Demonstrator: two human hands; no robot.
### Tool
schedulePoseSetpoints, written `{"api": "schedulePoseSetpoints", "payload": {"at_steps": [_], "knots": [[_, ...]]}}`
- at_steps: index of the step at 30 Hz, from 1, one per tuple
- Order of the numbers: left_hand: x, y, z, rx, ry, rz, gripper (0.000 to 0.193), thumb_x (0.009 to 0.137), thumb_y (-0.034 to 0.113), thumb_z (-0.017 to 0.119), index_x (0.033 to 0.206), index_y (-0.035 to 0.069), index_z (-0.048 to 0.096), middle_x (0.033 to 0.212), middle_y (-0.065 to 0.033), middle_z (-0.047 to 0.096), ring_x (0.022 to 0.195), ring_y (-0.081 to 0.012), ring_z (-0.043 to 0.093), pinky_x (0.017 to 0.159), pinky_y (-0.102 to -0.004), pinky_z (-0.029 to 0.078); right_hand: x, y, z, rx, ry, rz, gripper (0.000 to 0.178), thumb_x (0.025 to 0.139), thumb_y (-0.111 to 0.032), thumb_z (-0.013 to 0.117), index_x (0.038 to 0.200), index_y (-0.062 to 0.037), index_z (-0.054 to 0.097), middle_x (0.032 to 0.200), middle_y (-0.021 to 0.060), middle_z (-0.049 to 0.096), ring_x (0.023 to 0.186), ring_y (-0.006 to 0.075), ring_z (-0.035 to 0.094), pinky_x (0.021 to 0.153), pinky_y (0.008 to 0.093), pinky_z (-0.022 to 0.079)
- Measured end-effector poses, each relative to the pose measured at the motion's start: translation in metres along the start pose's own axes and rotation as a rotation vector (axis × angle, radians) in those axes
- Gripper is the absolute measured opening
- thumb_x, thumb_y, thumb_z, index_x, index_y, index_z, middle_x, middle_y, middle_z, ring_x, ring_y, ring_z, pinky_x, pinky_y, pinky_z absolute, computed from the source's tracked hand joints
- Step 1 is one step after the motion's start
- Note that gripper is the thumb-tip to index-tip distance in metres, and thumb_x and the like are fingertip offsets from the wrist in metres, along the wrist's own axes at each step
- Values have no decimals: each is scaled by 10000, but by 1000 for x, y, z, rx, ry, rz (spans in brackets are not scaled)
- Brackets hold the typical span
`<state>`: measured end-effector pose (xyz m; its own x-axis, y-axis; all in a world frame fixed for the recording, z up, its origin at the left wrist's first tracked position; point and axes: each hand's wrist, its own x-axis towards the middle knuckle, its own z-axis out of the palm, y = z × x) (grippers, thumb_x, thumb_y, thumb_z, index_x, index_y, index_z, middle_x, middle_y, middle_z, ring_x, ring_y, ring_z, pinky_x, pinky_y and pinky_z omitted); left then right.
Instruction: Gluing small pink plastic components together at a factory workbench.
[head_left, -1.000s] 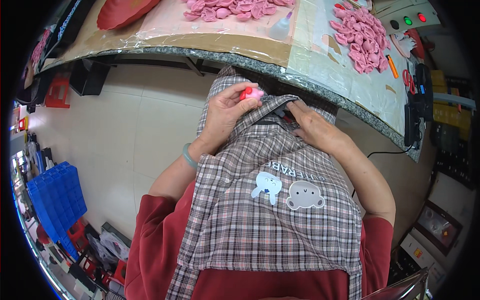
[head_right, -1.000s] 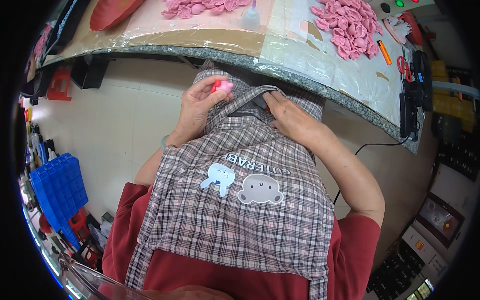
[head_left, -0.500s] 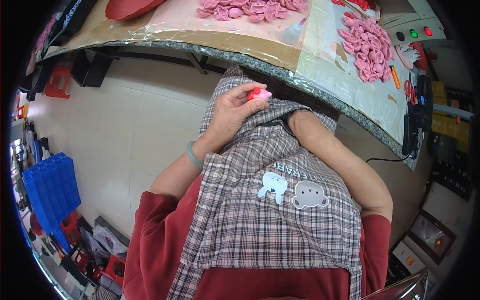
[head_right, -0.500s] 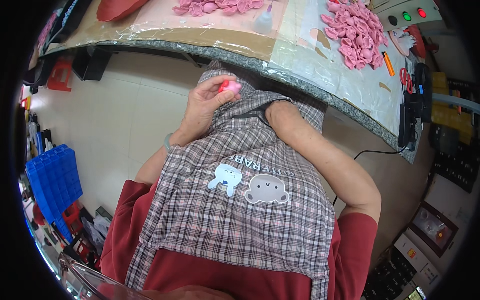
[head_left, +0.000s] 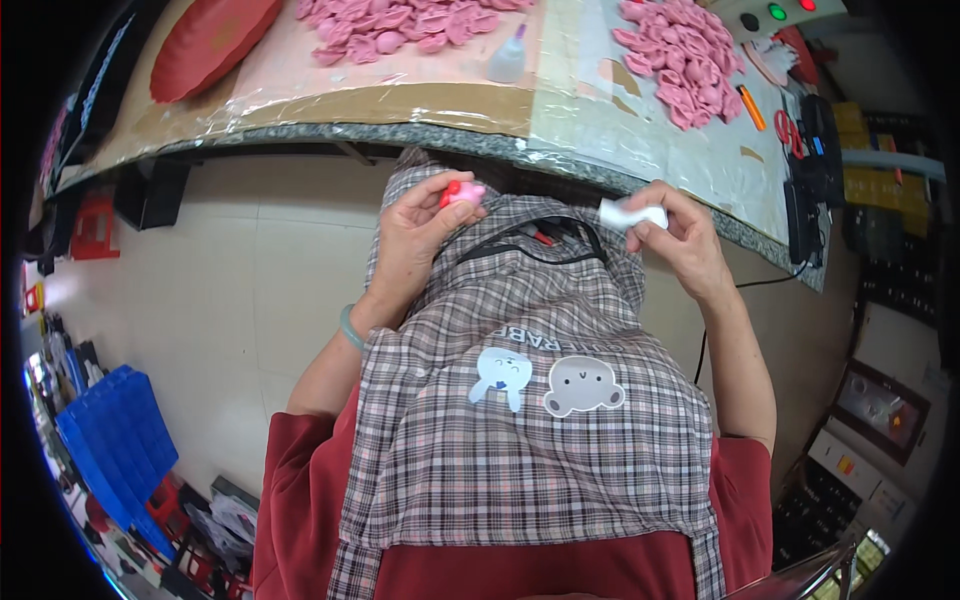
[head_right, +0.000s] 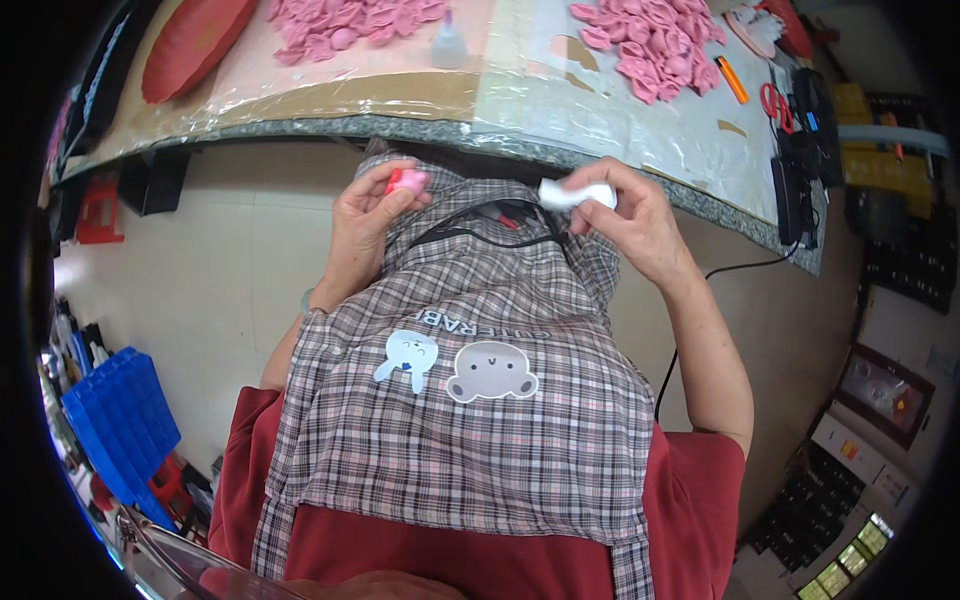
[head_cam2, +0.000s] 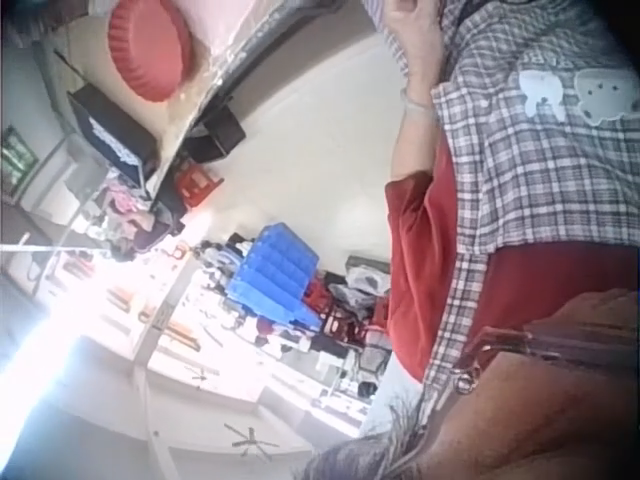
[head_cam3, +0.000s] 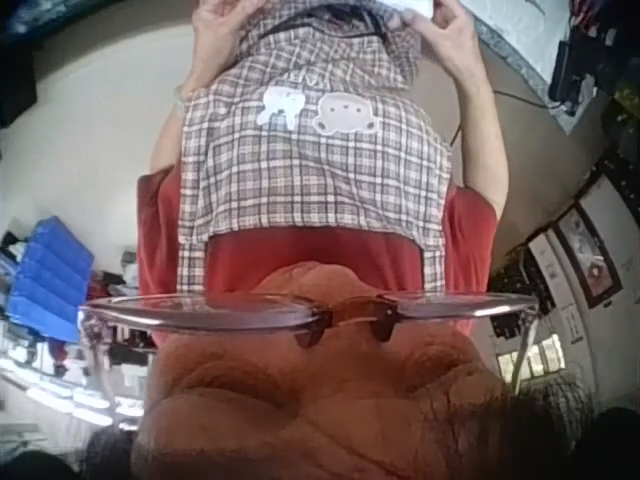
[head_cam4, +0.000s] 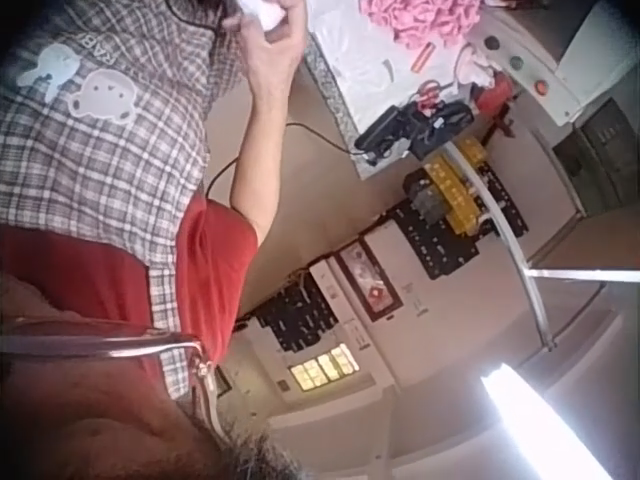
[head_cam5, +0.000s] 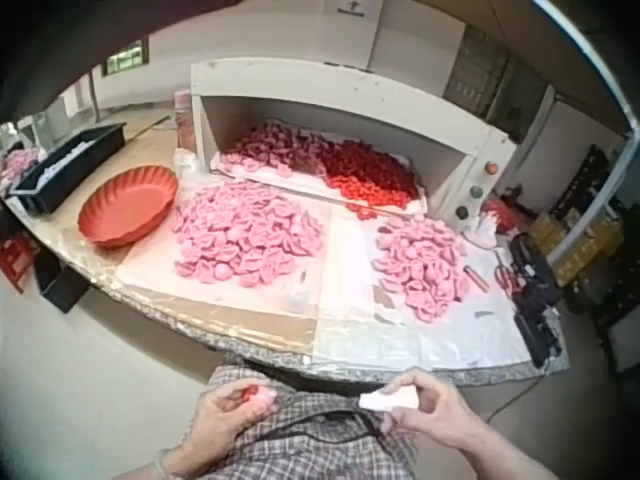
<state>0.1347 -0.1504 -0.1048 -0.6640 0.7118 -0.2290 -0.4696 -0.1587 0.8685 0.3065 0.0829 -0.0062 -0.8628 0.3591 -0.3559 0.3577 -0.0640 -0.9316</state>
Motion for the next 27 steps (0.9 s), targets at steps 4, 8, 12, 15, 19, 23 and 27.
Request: {"api": "schedulePoseSetpoints", "payload": {"at_steps": [4, 8, 12, 15, 19, 23, 27], "knots": [[4, 2, 5, 22, -22, 13, 305, 889, 57, 647, 1175, -34, 587, 1052, -125, 660, 902, -169, 651, 811, -274, 528, -9, 31, -23, -514, -43, -279, 106, 763, 71, 538, 797, -4, 605, 983, 74, 570, 739, 135, 578, 681, 266, 478], [4, 2, 5, 17, -31, 17, 300, 891, 58, 646, 1170, -36, 589, 1051, -123, 661, 896, -169, 650, 812, -275, 526, -9, 51, -24, -817, -153, -141, 193, 757, 35, 489, 914, 5, 596, 895, 161, 584, 786, 274, 603, 769, 359, 491], [2, 9, 5, 33, -31, 30, 300, 895, 52, 632, 1178, -32, 585, 1049, -137, 660, 893, -173, 650, 812, -269, 526, -10, 67, -11, -926, -136, -248, 187, 782, -77, 547, 955, -10, 568, 903, 167, 581, 870, 369, 582, 805, 446, 458], [-4, 13, 4, -34, -46, 31, 295, 903, 61, 617, 1184, -24, 583, 1056, -155, 653, 892, -173, 645, 817, -267, 526, -9, 54, 1, -1018, -272, -126, 176, 847, -159, 608, 937, -9, 586, 941, 151, 550, 920, 352, 574, 790, 441, 461], [-6, 24, 1, -234, -138, 15, 312, 909, 114, 623, 1192, -9, 576, 1072, -160, 638, 881, -165, 624, 809, -266, 519, -10, 37, 6, -1151, -233, -276, 136, 870, -141, 593, 880, -5, 592, 890, 141, 551, 817, 338, 595, 685, 421, 482], [-13, 39, 5, -376, -228, 0, 379, 884, 181, 671, 1201, 2, 568, 1063, -163, 637, 872, -165, 619, 800, -267, 520, 4, 6, 17, -1454, -364, -452, 78, 807, -104, 591, 784, -31, 578, 780, 107, 551, 757, 284, 618, 623, 396, 486], [-18, 47, 6, -448, -311, 15, 377, 886, 179, 666, 1205, 6, 567, 1061, -174, 630, 871, -180, 627, 788, -278, 530, 36, -10, 39, -1455, -539, -681, 63, 755, -91, 566, 775, -44, 603, 774, 87, 563, 757, 251, 625, 634, 378, 502]]}}
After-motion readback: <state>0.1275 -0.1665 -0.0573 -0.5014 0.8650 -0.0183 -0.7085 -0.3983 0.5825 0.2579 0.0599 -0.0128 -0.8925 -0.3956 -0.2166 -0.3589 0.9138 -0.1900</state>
